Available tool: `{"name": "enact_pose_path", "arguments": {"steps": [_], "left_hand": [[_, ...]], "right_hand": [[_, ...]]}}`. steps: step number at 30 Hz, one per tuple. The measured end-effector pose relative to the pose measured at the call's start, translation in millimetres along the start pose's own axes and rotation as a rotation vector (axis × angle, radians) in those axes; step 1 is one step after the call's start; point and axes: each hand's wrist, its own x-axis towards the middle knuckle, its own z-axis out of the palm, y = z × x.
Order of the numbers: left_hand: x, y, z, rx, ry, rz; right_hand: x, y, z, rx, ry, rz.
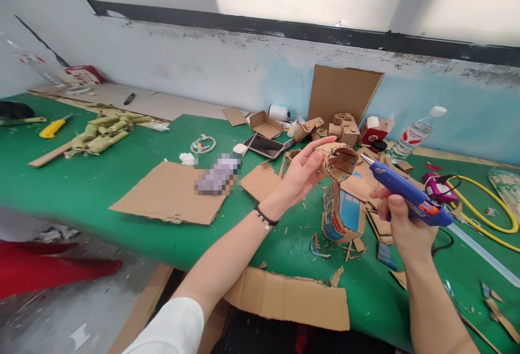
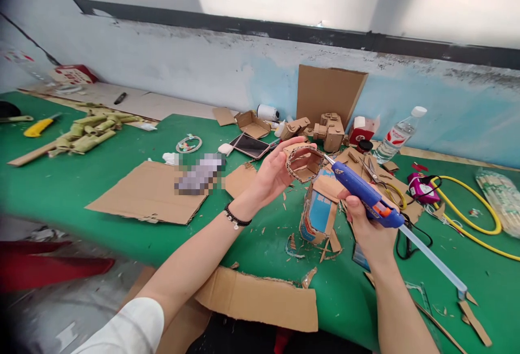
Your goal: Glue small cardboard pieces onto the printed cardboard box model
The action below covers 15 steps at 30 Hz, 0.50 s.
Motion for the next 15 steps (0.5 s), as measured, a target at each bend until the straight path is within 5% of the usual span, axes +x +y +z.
{"name": "enact_pose_path", "arguments": {"steps": [15], "left_hand": [[0.4, -3.3, -1.4, -0.007, -0.013, -0.011]], "right_hand": [[7.8, -0.6, 4.1, -0.044, 0.02, -0.029]]}}
